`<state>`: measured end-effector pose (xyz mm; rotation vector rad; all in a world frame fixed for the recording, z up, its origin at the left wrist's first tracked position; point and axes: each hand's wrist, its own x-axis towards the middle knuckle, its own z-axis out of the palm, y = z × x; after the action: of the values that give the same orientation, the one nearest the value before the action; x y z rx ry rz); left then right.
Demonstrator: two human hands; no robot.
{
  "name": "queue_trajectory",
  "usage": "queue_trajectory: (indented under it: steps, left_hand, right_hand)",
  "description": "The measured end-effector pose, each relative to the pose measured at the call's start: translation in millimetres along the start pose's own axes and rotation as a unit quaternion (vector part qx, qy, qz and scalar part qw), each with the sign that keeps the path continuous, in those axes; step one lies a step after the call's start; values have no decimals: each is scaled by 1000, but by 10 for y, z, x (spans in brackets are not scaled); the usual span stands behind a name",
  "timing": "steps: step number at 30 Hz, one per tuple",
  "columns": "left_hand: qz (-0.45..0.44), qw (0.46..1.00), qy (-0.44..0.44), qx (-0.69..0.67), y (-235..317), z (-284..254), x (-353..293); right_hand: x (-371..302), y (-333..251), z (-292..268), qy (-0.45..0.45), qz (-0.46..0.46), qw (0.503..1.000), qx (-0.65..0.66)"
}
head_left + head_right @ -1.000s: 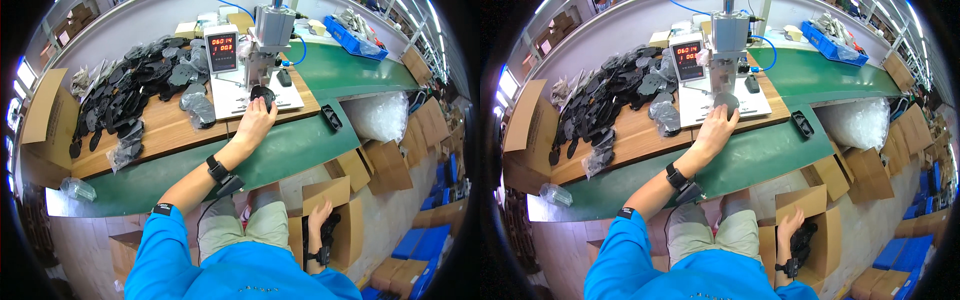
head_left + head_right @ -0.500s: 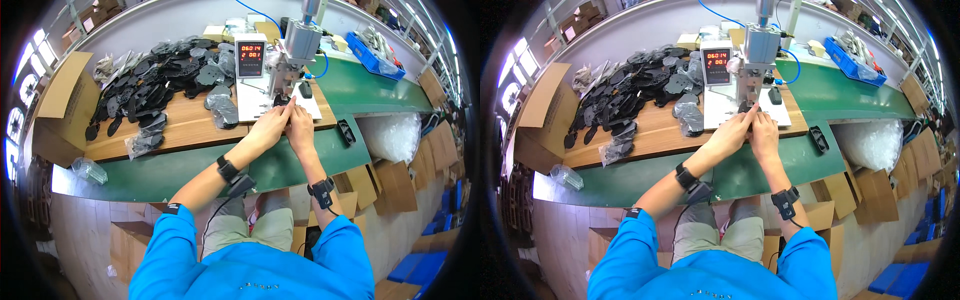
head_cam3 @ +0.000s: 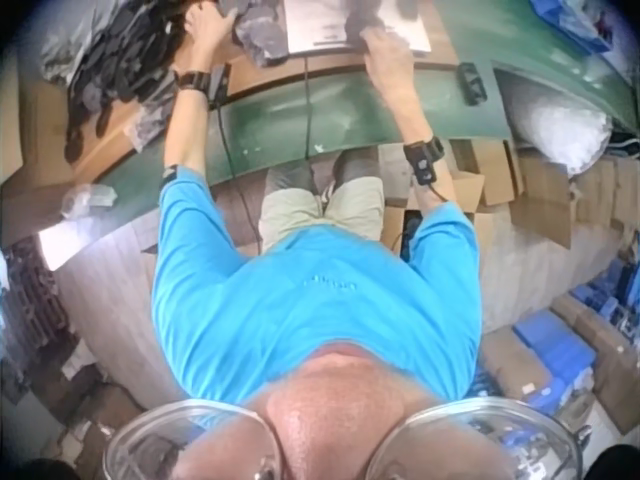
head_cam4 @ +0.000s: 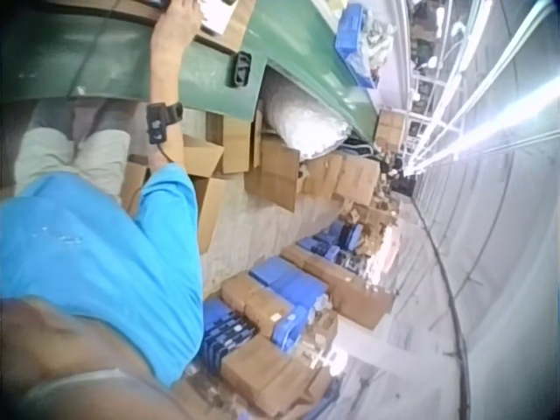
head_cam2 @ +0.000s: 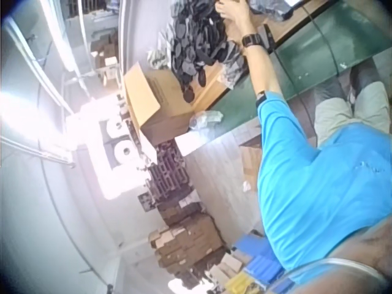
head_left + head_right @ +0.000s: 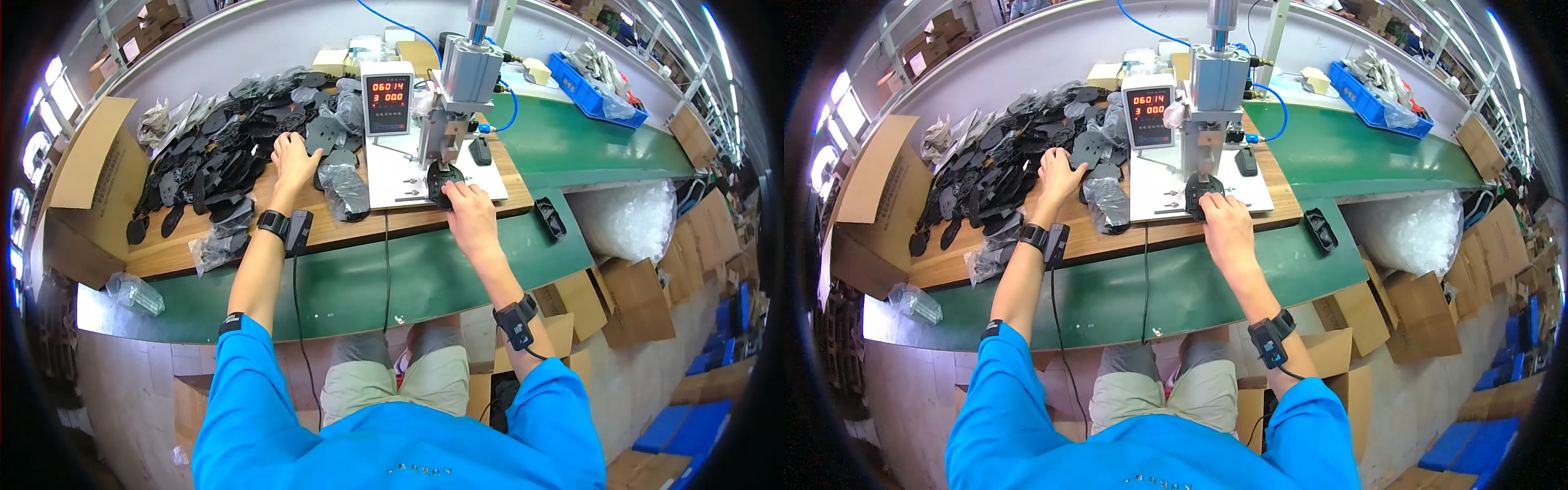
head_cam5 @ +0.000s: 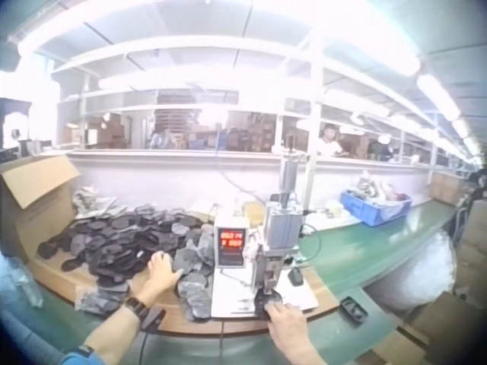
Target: Using a small pneumatic press to assemble black plastic electronic components on a factory floor.
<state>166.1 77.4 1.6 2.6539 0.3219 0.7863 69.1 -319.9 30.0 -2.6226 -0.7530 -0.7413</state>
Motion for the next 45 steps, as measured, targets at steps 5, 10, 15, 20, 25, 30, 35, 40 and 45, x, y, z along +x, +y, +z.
queue_trajectory:
  steps: [5,10,15,20,25,30,35,40,45]
  left_hand:
    - [196,959,168,-113,36,-223,-209]
    - [188,977,88,-59,63,-770,-898]
    - [231,972,8,30,-175,-1015,-1526]
    - [180,980,-48,71,-279,-1016,-1833]
    - [156,988,-13,-16,-10,-1086,-1754]
    - [313,948,8,-62,865,-897,-1715]
    - [395,916,7,-63,1644,-499,-1692]
    - [408,912,8,-39,1925,-211,-1629]
    - [400,915,4,-47,1973,-24,-1581]
  right_hand:
    - [-18,-9,-2,-3,9,1000,-9]
    - [-81,31,-5,24,-6,1000,-1]
    - [-37,7,54,42,-14,999,2]
    - [-35,11,46,42,-21,999,-4]
    - [-45,37,31,45,-22,999,1]
    - [-38,85,-86,60,19,996,64]
    - [-599,-16,-510,149,31,986,65]
    - [-1264,-121,-735,132,76,986,64]
    - [-1362,-117,-715,128,101,982,92]
